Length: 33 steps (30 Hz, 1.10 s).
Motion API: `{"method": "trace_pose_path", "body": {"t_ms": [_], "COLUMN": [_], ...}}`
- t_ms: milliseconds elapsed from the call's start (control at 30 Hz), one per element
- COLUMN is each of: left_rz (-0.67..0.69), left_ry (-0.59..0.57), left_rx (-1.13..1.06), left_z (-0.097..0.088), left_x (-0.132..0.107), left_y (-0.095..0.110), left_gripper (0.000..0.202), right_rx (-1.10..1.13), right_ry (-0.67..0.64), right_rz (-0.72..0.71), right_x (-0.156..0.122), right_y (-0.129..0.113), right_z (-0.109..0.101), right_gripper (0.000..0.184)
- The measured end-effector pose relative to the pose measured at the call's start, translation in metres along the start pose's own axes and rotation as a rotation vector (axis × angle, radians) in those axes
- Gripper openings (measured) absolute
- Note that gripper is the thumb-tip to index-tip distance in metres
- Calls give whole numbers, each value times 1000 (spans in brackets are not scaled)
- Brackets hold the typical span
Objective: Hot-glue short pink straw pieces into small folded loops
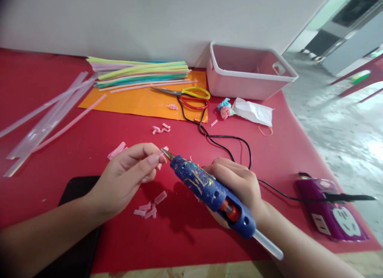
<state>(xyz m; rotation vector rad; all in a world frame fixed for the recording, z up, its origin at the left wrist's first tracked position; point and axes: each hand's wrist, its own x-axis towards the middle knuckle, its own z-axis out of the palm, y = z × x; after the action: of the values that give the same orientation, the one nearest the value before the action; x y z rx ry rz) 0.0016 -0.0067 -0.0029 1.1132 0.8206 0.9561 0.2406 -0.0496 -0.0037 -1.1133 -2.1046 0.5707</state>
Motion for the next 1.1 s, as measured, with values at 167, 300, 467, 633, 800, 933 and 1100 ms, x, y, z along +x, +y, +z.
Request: {"method": "trace_pose_path", "body": {"t_ms": [167,300,467,633,800,933,1100], "left_rz": [7,23,31,119,201,275,302], "left_ry": [6,-8,64,70,70,62,74], "left_rx": [24,24,76,190,271,345,365], "left_z": [-1,-1,0,1,1,0,1], "left_x": [0,0,0,-1,-1,-2,-2], "left_y": [-2,-1,0,0,0,0,1], "left_gripper": [15,13,15,14,16,16,17], "right_rx": [-16,-29,-101,-103,-56,-29,-49], "right_ry": [-10,-14,170,180,126,128,121], "right_rz": [-19,-69,-15,51,14,13,11], "right_x": [3,4,6,12,10,6,5], "right_y": [0,-1,-9,-17,-13,-9,-9], "right_z": [-1,-1,0,-1,0,1,1], "right_gripper": [26,23,19,21,18,19,17]}}
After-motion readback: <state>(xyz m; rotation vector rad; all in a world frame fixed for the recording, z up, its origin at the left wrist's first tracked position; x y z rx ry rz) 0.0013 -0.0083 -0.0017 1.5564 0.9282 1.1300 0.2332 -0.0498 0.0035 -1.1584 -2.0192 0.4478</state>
